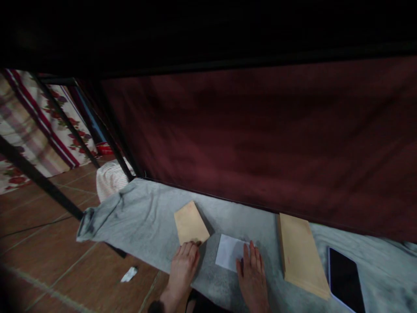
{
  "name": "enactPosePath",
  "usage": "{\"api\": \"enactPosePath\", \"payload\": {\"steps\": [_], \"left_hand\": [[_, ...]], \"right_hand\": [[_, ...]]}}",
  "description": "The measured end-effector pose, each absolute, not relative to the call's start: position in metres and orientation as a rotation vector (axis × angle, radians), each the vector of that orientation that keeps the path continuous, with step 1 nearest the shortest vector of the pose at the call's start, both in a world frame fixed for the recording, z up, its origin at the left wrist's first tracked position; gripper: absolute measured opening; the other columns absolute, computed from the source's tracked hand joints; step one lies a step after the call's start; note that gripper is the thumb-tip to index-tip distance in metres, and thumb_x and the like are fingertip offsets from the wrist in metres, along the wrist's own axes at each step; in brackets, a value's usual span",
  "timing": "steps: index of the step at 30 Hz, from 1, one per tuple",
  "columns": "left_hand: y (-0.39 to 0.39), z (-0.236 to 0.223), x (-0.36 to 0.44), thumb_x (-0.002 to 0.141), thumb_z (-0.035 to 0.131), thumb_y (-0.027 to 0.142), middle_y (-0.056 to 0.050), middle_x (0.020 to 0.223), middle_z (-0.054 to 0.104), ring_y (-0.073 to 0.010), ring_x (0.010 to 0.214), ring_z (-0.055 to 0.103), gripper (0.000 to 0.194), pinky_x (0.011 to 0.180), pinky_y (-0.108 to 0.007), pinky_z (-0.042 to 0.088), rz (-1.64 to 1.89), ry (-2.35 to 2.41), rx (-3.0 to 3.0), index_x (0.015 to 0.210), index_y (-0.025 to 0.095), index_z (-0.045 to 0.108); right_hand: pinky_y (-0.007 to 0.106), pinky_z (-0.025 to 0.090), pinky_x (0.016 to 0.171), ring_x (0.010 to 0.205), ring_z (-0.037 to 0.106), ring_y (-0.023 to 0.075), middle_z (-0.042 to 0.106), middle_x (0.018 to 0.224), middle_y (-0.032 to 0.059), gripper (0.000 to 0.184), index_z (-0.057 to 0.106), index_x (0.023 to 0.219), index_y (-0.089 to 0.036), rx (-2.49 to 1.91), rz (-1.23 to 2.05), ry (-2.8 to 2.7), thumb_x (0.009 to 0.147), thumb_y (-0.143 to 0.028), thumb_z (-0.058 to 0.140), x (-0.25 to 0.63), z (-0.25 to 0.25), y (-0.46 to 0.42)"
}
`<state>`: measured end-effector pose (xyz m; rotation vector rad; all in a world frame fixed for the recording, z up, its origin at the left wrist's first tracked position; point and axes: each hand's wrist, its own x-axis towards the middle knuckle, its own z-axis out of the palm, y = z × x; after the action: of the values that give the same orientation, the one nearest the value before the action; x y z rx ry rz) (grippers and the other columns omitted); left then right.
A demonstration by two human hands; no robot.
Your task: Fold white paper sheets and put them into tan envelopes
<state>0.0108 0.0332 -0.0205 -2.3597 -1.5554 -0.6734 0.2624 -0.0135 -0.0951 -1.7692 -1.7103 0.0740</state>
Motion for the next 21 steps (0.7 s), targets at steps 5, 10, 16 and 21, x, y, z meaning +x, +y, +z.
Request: {"api": "enactPosePath", "payload": {"steps": [5,10,16,21], "left_hand": [[0.001,-0.022,0.063,0.094,0.045,0.009,-0.006,0.099,0.068,-0.0212,0.090,0.067,0.024,0.078,-0.035,0.058,-0.853,-1.565,-2.445,0.106,0.021,0.063],[-0.013,-0.030,0.072,0.096,0.046,0.013,-0.006,0.111,0.069,-0.0229,0.103,0.068,0.029,0.090,-0.040,0.058,-0.913,-1.578,-2.644,0.118,0.024,0.061],[0.009,-0.027,0.031,0.082,0.072,0.054,-0.016,0.165,0.025,-0.0376,0.150,0.026,0.102,0.116,-0.061,0.034,-0.802,-1.441,-2.931,0.161,0.028,0.012],[0.038,-0.013,0.004,0.059,0.088,0.056,-0.012,0.169,-0.001,-0.0424,0.154,0.006,0.132,0.119,-0.070,0.017,-0.388,-1.306,-3.087,0.161,0.034,0.006]], "right_hand": [[0.044,0.048,0.106,0.124,0.060,0.0308,0.068,0.128,0.0121,0.065,0.069,0.119,-0.019,-1.444,1.157,-1.025,0.081,-0.070,0.058,0.213,-0.055,0.003],[0.040,0.048,0.104,0.116,0.065,0.0296,0.074,0.112,0.0100,0.055,0.072,0.099,-0.021,-1.267,1.338,-0.788,0.070,-0.067,0.068,0.187,-0.025,0.000],[0.041,0.057,0.087,0.105,0.070,0.0297,0.074,0.114,0.0098,0.055,0.068,0.116,-0.023,-1.189,1.521,-0.880,0.071,-0.056,0.065,0.212,-0.010,-0.013],[0.034,0.058,0.070,0.088,0.071,0.0259,0.076,0.103,0.0079,0.054,0.068,0.115,-0.022,-1.318,1.517,-0.970,0.073,-0.055,0.061,0.231,-0.007,-0.019]]}}
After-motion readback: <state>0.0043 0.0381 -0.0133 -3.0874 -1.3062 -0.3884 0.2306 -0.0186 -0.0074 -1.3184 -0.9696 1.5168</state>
